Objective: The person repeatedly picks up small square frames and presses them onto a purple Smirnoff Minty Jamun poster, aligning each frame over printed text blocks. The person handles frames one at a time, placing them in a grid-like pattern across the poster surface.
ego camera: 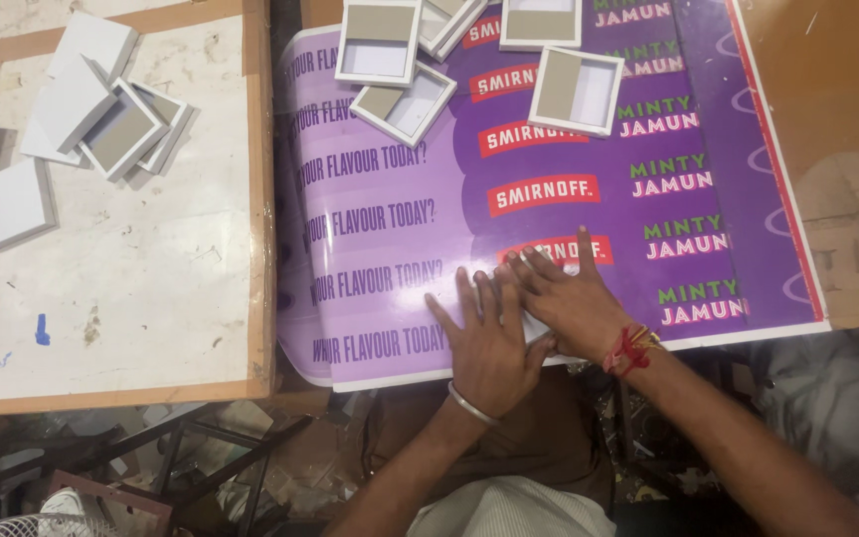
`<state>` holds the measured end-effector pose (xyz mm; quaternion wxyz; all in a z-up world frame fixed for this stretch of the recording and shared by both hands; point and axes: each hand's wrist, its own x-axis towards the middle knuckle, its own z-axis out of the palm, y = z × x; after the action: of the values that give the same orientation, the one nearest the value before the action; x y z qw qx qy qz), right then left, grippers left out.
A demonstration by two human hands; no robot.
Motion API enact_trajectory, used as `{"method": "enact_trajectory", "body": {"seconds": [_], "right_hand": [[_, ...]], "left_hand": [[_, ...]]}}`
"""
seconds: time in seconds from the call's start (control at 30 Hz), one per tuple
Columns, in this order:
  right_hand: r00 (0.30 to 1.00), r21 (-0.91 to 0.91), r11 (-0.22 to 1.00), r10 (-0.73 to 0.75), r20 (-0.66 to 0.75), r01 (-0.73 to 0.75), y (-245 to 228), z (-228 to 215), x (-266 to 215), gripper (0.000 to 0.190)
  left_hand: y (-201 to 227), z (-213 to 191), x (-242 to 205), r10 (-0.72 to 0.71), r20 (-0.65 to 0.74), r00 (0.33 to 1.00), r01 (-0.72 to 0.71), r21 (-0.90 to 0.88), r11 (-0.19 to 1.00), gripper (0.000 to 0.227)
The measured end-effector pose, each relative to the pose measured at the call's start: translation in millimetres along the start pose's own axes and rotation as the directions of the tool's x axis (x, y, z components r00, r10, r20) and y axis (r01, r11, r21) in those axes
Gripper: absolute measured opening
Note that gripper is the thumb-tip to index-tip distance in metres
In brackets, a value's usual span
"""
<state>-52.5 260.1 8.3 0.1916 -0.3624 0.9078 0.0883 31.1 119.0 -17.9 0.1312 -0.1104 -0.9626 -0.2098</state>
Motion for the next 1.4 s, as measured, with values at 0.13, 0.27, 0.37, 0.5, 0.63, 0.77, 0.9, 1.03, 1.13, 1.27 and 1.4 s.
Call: {"method": "enact_trajectory", "body": {"seconds": [0.13,0.27,0.37,0.5,0.63,0.77,0.9,1.03,1.13,1.27,1.4], "right_hand": [[0.998,-0.006,0.998,0.065,0.002,-0.065,-6.6,-0.2,-2.5,0.107],[0.997,-0.046,0.996,0.072,-0.011,-0.072,-10.7,-0.7,-2.6,0.103],[0.996,-0.052,0.995,0.081,-0.041,-0.083,-12.3,-0.9,-0.5,0.099],[0.996,-0.116,0.991,0.066,-0.062,-0.073,-15.2,0.5,-0.2,0.098],[0.99,-0.041,0.996,0.068,-0.12,-0.073,-16.6,3.3,-8.0,0.11],[0.978,-0.078,0.988,0.118,-0.17,-0.133,-17.7,9.3,-22.0,0.11],[0.95,-0.039,0.987,0.138,-0.28,-0.155,-15.4,5.6,-38.0,0.131],[0.967,0.19,0.949,0.252,0.027,-0.253,-15.3,2.7,-60.7,0.107],[0.957,0.297,0.923,0.279,-0.075,-0.246,-10.3,7.4,-69.9,0.068],[0.959,0.148,0.971,0.216,-0.183,-0.19,8.6,10.2,-56.8,0.08],[0.966,-0.12,0.991,0.02,-0.256,-0.052,17.5,-0.2,-21.2,0.103]], "left_hand": [[6.1,0.8,-3.5,-0.102,0.054,0.993,0.1,0.04,0.994,0.099],[17.1,4.3,-7.6,-0.149,0.055,0.987,0.148,0.024,0.989,0.095],[20.7,8.8,-5.1,-0.186,0.082,0.979,0.182,0.052,0.982,0.093],[15.8,15.5,-6.5,-0.222,0.095,0.97,0.221,0.02,0.975,0.092],[11.7,18.8,-30.0,-0.181,-0.164,0.97,0.142,-0.223,0.964,0.082],[1.3,24.0,-57.0,-0.139,-0.256,0.956,0.104,-0.147,0.984,0.073],[-31.8,32.2,-43.0,-0.206,-0.238,0.949,0.188,-0.095,0.978,0.057],[-63.6,27.8,-16.7,-0.415,-0.138,0.899,0.358,-0.313,0.879,0.051],[-67.5,17.8,-13.5,-0.582,-0.128,0.803,0.42,-0.572,0.705,0.041],[-62.0,1.8,-17.9,-0.349,-0.136,0.927,0.217,-0.565,0.796,0.07],[-58.0,-10.0,-11.4,-0.105,0.031,0.994,0.109,-0.363,0.926,0.113]]}}
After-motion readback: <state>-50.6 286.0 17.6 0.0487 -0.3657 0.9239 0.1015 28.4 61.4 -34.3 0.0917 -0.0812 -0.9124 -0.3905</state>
